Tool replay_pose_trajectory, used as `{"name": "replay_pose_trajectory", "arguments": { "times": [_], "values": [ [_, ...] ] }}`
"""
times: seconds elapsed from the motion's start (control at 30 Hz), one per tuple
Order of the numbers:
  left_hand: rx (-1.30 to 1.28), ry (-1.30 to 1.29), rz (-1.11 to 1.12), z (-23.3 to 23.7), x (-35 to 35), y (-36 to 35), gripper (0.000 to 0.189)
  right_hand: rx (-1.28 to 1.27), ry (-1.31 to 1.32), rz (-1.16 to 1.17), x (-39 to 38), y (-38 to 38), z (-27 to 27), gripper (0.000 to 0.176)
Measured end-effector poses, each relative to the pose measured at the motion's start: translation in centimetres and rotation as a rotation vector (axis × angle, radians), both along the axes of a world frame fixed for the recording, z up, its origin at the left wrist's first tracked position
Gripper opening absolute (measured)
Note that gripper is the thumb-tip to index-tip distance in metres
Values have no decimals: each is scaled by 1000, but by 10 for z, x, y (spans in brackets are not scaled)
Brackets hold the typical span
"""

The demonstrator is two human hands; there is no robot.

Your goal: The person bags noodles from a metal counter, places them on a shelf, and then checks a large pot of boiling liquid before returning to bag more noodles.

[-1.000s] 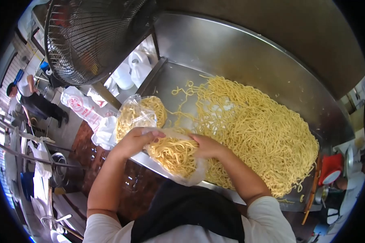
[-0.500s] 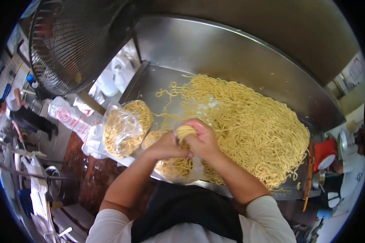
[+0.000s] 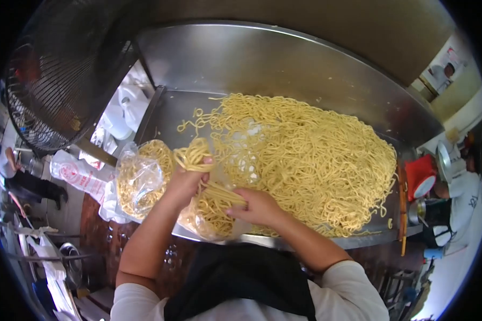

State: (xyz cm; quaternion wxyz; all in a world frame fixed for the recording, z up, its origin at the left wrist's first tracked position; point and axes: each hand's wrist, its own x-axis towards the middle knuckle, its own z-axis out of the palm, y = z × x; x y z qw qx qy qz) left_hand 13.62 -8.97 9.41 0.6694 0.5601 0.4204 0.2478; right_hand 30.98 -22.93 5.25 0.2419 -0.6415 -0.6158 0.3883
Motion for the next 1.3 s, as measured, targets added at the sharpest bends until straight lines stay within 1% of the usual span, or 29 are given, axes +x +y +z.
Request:
{"name": "replay_pose_trajectory", "arguments": {
  "times": [0.03, 0.07, 0.13, 0.17, 0.2, 0.27, 0.3, 0.37, 0.4, 0.47, 0.5, 0.53, 0.6, 0.67, 0.73, 0.77, 0.8, 0.83, 0.87, 0.9, 0.93, 0.97, 1.03, 1.07, 1.13, 1.17, 1.23, 1.27, 1.3],
  "values": [
    [137, 71, -26, -9, -4, 0, 19, 63, 44, -53, 10, -3, -19, 45],
    [138, 86, -6, -14, -12, 2, 19, 123, 92, -108, 21, -3, -42, 44],
    [1037, 223, -513, -20, -30, 3, 22, 38, 284, -296, 50, 2, -52, 44],
    [841, 548, -670, -10, -36, -1, 30, 20, 129, -311, 62, 5, -40, 45],
    [837, 560, -661, -1, -39, -3, 30, 8, -29, -328, 73, 8, -27, 46],
    [757, 1053, -885, 11, -43, -4, 25, 62, -66, -448, 90, 13, -26, 47],
    [755, 1110, -876, -5, -53, -2, 22, 62, -63, -443, 98, 14, -28, 47],
    [731, 1166, -870, -13, -70, 1, 22, 150, -133, -586, 112, 15, -37, 46],
    [710, 1220, -866, -15, -76, 2, 22, 148, -132, -579, 118, 14, -39, 46],
    [669, 1272, -899, -16, -83, 3, 24, 211, -54, -713, 127, 14, -43, 45],
    [635, 1307, -915, -16, -85, 3, 24, 218, -129, -698, 132, 14, -45, 45],
    [600, 1340, -932, -17, -88, 1, 25, 216, -128, -689, 139, 15, -45, 45],
    [551, 1388, -953, -25, -95, 4, 25, 291, -64, -850, 153, 20, -42, 44],
    [512, 1439, -974, -27, -100, 6, 26, 288, -77, -868, 156, 21, -26, 43],
    [554, 1431, -893, -23, -102, 5, 32, 60, -246, -767, 156, 20, -14, 30],
    [550, 1431, -891, -19, -103, 5, 32, 59, -246, -763, 151, 20, -13, 30],
    [628, 1302, -831, -12, -105, 6, 34, 281, -576, -596, 142, 20, -13, 31],
    [703, 1171, -770, -5, -106, 6, 37, 501, -896, -409, 131, 23, -12, 40],
    [702, 1173, -769, -1, -108, 6, 37, 381, -683, -361, 114, 29, -6, 46],
    [754, 907, -616, 2, -111, 7, 37, 261, -469, -312, 92, 37, 0, 54],
    [793, 641, -464, 6, -113, 8, 38, 260, -321, -218, 65, 43, -2, 53],
    [796, 642, -465, 18, -110, 6, 38, 258, -175, -124, 37, 46, -7, 52],
    [318, 371, -315, 45, -100, 2, 32, -65, 154, 38, -6, 52, -37, 40],
    [324, 371, -312, 48, -101, 3, 32, -58, 152, 40, -11, 54, -40, 40],
    [-7, 39, -279, 53, -107, 3, 35, -83, -8, 142, -17, 60, -43, 28],
    [11, 25, -202, 55, -106, -3, 39, -83, -6, 150, -18, 63, -26, 28],
    [-5, -31, -145, 52, -102, -9, 42, -186, -144, 315, -12, 69, 15, 28],
    [-20, -84, -103, 50, -98, -14, 45, -195, -143, 322, -21, 71, 26, 28],
    [38, -86, -69, 46, -87, -18, 51, -91, -17, 374, -35, 76, 36, 29]
  ]
}}
